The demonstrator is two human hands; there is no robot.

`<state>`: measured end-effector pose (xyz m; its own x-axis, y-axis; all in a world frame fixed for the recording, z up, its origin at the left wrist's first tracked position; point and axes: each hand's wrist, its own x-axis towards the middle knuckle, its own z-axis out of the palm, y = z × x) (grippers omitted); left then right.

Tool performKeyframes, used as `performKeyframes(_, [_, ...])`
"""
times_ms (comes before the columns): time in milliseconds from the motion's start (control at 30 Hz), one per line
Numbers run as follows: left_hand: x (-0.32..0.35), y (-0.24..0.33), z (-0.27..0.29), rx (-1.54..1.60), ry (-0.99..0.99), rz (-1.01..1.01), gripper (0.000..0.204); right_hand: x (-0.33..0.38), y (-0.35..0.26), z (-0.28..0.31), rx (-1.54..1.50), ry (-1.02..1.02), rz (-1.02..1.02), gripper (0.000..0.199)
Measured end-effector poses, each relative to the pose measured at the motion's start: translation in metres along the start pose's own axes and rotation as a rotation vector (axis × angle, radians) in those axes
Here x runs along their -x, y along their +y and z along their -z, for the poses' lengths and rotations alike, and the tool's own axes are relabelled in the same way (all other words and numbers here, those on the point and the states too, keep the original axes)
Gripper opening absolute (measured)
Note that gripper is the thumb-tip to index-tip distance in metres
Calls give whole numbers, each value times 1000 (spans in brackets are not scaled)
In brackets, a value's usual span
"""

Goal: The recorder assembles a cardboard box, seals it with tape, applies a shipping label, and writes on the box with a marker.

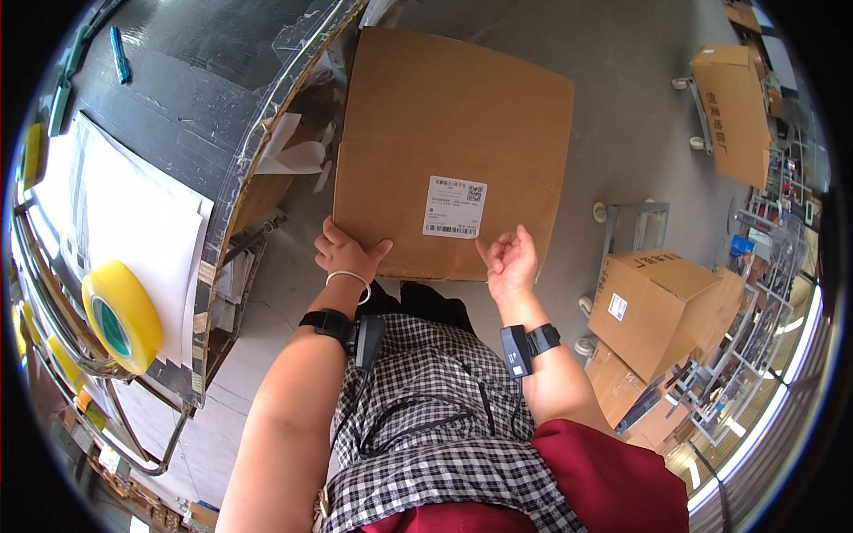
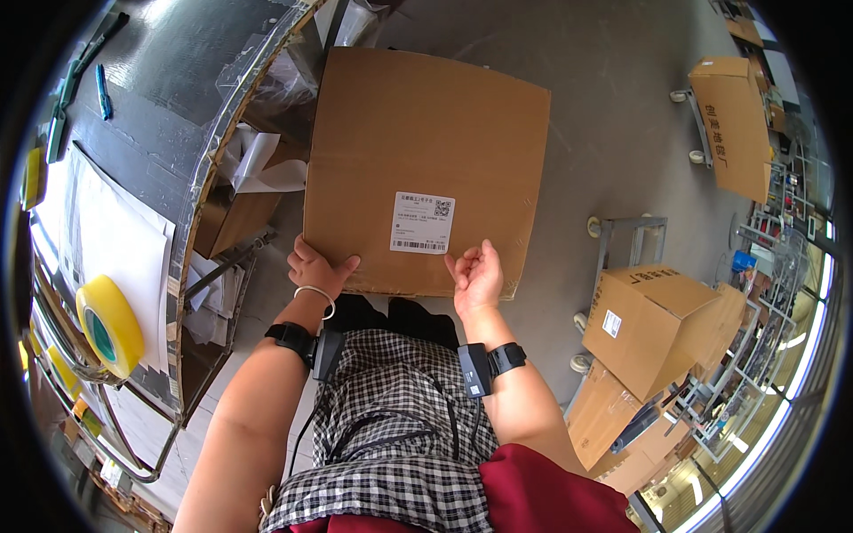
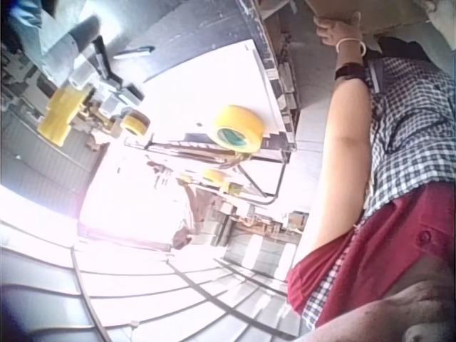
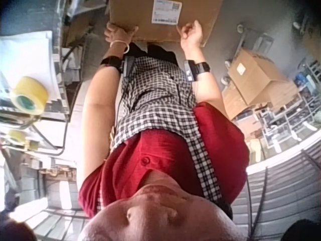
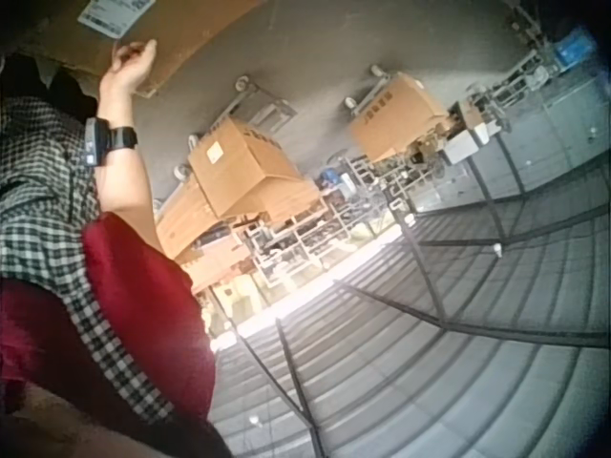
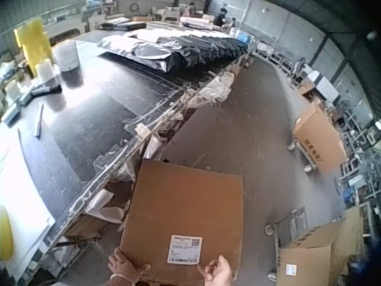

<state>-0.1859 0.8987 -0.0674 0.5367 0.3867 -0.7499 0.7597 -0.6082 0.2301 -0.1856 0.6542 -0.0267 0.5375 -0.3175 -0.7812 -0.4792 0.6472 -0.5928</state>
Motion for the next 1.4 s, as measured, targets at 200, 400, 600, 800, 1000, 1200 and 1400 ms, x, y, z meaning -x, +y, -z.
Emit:
performKeyframes(200, [2, 1, 2, -1, 7, -2, 118, 0, -4, -4, -9, -25, -13, 37])
performKeyframes(400, [-2, -6, -3, -24, 43, -35, 119, -2, -3, -3, -45, -21, -22, 37])
performKeyframes(600, [-3, -7, -5, -34, 50, -45, 120, -5, -1, -3, -50, -79, -8, 32])
performKeyframes(800, [0, -1, -1, -11, 19, -15, 120, -2, 4, 8, 1281, 21, 689, 8])
performKeyframes(1000, [-1, -4, -3, -7, 32, -24, 119, -3, -2, 21, 1621, -250, 1174, 7])
performKeyframes(1200, [2, 0, 1, 8, 5, -16, 118, -13, -12, 18, 1720, -391, 1305, 8])
performKeyframes(1400, [0, -3, -3, -10, 31, -41, 117, -29, -18, 17, 1797, -527, 1483, 10])
